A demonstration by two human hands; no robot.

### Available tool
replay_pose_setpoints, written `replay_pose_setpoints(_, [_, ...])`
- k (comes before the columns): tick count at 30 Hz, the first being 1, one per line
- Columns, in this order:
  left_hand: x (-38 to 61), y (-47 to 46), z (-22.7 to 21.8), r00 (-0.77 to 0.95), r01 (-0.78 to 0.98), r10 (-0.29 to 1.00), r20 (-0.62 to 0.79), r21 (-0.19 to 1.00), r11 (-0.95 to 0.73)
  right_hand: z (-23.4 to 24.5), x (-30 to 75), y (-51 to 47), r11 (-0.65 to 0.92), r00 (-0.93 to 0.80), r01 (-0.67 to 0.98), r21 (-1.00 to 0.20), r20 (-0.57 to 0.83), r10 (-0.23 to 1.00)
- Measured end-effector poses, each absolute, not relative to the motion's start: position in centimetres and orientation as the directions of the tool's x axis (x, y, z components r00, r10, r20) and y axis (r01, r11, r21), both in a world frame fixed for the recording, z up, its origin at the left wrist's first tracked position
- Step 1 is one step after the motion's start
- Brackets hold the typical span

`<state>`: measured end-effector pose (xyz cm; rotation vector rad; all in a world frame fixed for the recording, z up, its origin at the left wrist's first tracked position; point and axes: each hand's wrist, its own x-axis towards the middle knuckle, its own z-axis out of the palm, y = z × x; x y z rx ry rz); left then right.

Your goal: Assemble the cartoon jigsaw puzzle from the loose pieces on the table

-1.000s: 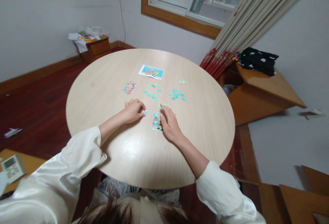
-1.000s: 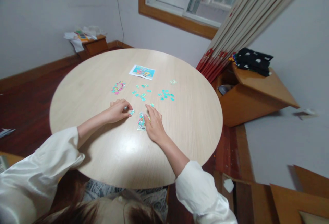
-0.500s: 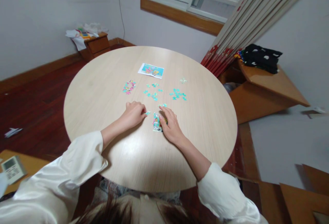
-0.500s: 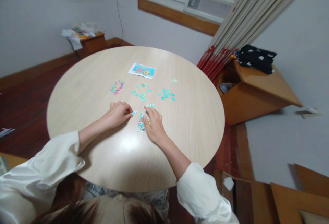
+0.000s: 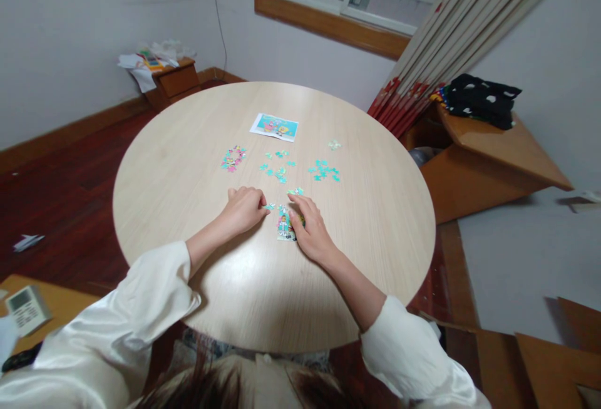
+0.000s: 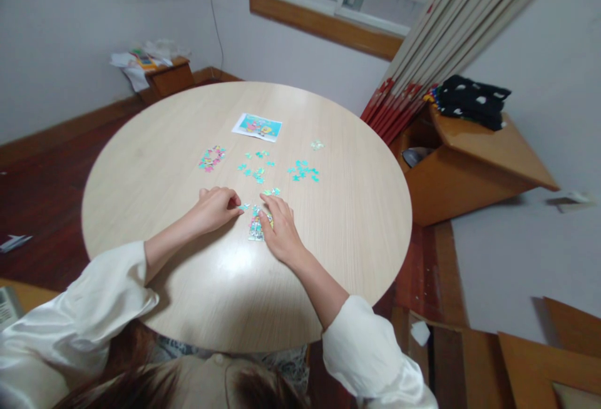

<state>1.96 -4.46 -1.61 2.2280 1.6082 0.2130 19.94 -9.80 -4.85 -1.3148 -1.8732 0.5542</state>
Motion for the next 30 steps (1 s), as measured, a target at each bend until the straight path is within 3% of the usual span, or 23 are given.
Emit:
replay_pose_setpoints(7, [2.2,-4.2,-1.6,0.329,0.873,0.935,-0.131,0.42,-0.248,-4.7,20.0,-9.7,0.373,-0.171,0.57,-0.732,0.339,0.925])
replay_pose_setpoints(13, [2.1,-4.5,-1.9,0.347,0.838,0.936,-0.068,0.471,-0.276,-4.7,20.0,-9.7,0.377,-0.17,0.562,-0.736,0.343,0.924])
replay_pose_setpoints(17, [2.1,-4.7,-1.6,0.358,0.745,0.933,-0.036,0.613,-0.262,-4.7,20.0,-9.6,0.371,-0.164,0.569,-0.734,0.34,0.926])
replay_pose_setpoints(22, [2.6,-5.2,-1.7,0.298,0.483,0.952,0.07,0.849,-0.214,-4.8,20.0,-8.9,0.332,-0.121,0.597,-0.73,0.327,0.937])
replay_pose_setpoints(30, [4.1,-6.3,-2.6,0.301,0.324,0.952,0.054,0.933,-0.155,-4.8,19.9,-8.2,0.356,-0.07,0.427,-0.831,0.362,0.929])
